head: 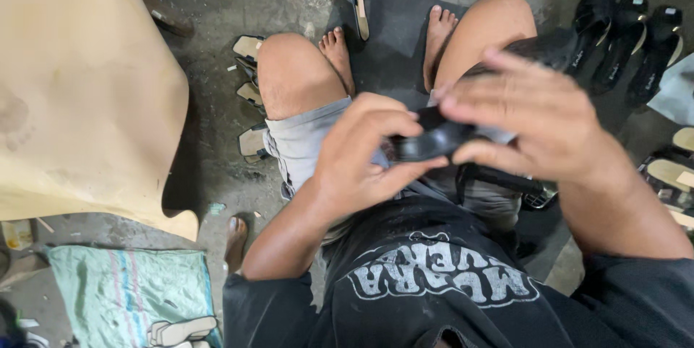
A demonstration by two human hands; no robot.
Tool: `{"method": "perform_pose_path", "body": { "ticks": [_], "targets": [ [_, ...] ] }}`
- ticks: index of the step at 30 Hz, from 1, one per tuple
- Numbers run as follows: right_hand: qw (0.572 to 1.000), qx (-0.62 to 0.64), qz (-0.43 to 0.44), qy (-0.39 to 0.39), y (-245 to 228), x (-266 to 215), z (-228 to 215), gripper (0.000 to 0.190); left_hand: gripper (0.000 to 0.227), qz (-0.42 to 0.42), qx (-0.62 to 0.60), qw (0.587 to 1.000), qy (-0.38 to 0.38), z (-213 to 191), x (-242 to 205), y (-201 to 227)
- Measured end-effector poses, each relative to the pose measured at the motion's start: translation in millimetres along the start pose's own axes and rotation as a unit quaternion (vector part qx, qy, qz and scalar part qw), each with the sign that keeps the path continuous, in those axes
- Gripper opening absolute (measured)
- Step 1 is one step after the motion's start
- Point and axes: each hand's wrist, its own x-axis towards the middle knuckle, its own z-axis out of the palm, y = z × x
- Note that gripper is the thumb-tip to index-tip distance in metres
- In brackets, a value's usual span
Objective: The person assembles sandals by attaching straps to the sole using a handheld tool. They repeatedly position the strap, press the tool to secure it, and inspect the connection before moving to the next unit.
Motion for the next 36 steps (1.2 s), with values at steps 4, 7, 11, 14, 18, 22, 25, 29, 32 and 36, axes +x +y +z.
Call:
{"method": "perform_pose_path", "body": {
  "ticks": [4,7,11,14,18,22,25,29,32,36],
  "targets": [
    [0.999,-0.023,0.022,0.016,15.7,6.9,-4.3,0.030,0.047,-0.050,0.043,0.998,0.006,1.2,2.8,-0.4],
    [1.000,-0.022,-0.007,0.017,20.4,4.4,1.3,0.025,0.048,-0.044,0.061,0.997,-0.005,12.2,0.8,0.6],
    [0.999,-0.015,-0.009,0.030,22.9,2.6,6.1,0.020,0.048,-0.049,0.065,0.995,0.049,26.5,7.8,-1.1],
    [0.999,-0.003,-0.008,0.032,23.9,1.9,8.1,0.016,0.041,-0.035,0.063,0.996,0.061,28.0,10.9,-4.6],
    [0.999,-0.005,0.008,0.030,20.8,-2.2,9.9,0.015,0.039,0.016,0.072,0.996,0.048,25.6,11.6,-10.8],
    [0.999,-0.010,0.022,0.028,17.6,-4.6,10.8,0.015,0.034,0.055,0.068,0.996,0.033,22.0,12.4,-15.0],
    [0.999,-0.017,0.021,0.021,16.1,-5.2,12.2,0.016,0.029,0.058,0.057,0.996,0.024,19.3,11.5,-16.0],
    [0.999,-0.017,0.023,0.024,12.9,-1.9,11.5,0.016,0.027,0.045,0.042,0.998,-0.002,14.9,8.5,-15.6],
    [0.998,-0.055,0.035,0.011,10.4,0.4,7.9,0.018,0.027,0.036,0.032,0.999,-0.007,11.8,6.4,-16.9],
    [0.992,-0.115,0.059,-0.010,12.3,-4.6,3.3,0.022,0.029,0.036,0.017,0.999,-0.002,10.6,6.3,-20.2]
  ]
}}
